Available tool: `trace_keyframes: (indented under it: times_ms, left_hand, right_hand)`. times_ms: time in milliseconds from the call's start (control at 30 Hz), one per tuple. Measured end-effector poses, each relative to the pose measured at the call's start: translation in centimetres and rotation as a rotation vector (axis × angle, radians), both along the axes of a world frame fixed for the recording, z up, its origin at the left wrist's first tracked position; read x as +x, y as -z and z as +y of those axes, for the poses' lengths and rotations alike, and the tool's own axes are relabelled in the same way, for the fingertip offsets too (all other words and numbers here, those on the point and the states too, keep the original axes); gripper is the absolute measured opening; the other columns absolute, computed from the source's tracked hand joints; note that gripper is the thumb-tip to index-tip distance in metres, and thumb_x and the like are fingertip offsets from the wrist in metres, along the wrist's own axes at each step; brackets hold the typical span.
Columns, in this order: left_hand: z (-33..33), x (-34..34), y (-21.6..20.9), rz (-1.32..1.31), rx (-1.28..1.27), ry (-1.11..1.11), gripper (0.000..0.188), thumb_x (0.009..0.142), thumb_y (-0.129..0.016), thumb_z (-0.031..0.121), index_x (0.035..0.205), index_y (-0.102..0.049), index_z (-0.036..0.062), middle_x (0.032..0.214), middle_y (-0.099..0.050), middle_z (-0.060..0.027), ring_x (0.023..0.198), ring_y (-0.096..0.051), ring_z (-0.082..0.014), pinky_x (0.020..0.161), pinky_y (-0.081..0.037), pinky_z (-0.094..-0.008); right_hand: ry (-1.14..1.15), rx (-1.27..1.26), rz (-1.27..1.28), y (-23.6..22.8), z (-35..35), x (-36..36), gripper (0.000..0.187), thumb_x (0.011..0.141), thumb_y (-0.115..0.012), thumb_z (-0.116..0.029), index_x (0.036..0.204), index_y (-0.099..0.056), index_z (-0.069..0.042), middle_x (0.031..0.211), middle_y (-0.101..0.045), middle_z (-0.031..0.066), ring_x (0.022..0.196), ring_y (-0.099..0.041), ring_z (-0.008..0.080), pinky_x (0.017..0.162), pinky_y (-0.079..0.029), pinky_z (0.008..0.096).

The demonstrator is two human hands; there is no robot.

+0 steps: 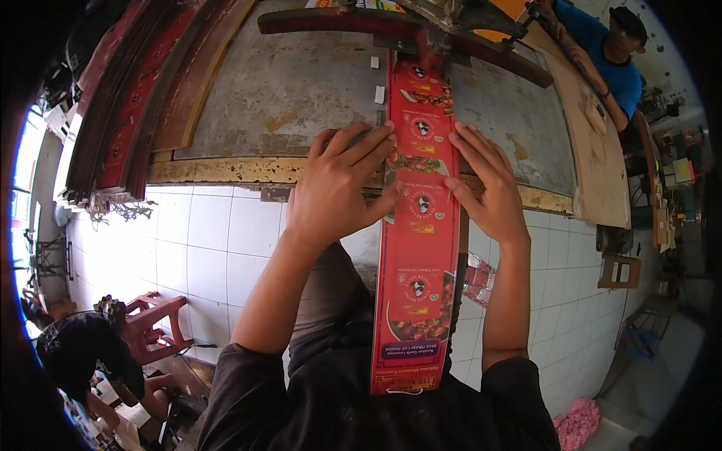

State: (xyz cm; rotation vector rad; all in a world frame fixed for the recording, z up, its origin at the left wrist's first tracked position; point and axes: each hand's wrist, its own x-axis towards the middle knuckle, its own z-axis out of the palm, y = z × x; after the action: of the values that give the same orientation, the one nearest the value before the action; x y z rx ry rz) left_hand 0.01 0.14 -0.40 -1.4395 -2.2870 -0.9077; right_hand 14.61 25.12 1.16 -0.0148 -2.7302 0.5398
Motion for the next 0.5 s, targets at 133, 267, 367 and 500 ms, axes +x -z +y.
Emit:
trace_keyframes:
  times_ms: [133, 267, 367, 500]
  left_hand:
    - [-0.02, 0.02, 0.05, 0.005, 0.004, -0.004, 0.056, 0.086, -0.081, 0.029, 0.137, -0.075, 0.0067, 0.149, -0.071, -0.0051, 0.138, -0.061, -0.0295, 0.118, -0.045, -0.0536]
    - [-0.01, -0.06, 0.16, 0.001, -0.001, -0.002, 0.056, 0.086, -0.081, 0.029, 0.137, -0.075, 0.007, 0.149, -0.071, -0.0046, 0.138, -0.062, -0.0295, 0.118, -0.045, -0.0533]
    - [0.04, -0.09, 0.25, 0.0, 0.01, 0.001, 0.055, 0.085, -0.081, 0.029, 0.136, -0.075, 0.007, 0.15, -0.071, -0.0044, 0.139, -0.062, -0.0295, 0.118, -0.045, -0.0532]
    - [0.0, -0.04, 0.24, 0.002, 0.018, -0.003, 0.053, 0.084, -0.081, 0.028, 0.133, -0.076, 0.0068, 0.15, -0.07, -0.0041, 0.138, -0.062, -0.0295, 0.118, -0.045, -0.0533]
  right_hand:
    - [0.004, 0.003, -0.002, 0.23, 0.08, -0.03, 0.067, 0.099, -0.08, -0.036, 0.158, -0.061, -0.009, 0.168, -0.055, 0.012, 0.158, -0.047, 0.0318, 0.131, -0.033, 0.054]
    - [0.005, 0.0, -0.005, 0.08, 0.1, -0.05, 0.067, 0.099, -0.08, -0.036, 0.158, -0.061, -0.009, 0.168, -0.054, 0.0121, 0.158, -0.047, 0.0317, 0.131, -0.033, 0.054]
    - [0.0, -0.005, -0.006, 0.13, 0.19, -0.02, 0.067, 0.099, -0.08, -0.036, 0.158, -0.061, -0.009, 0.168, -0.054, 0.0122, 0.158, -0.047, 0.0318, 0.131, -0.033, 0.054]
    - [0.0, -0.003, -0.006, -0.02, 0.1, -0.1, 0.067, 0.1, -0.08, -0.036, 0.158, -0.061, -0.009, 0.168, -0.055, 0.0124, 0.158, -0.047, 0.0322, 0.131, -0.033, 0.0539]
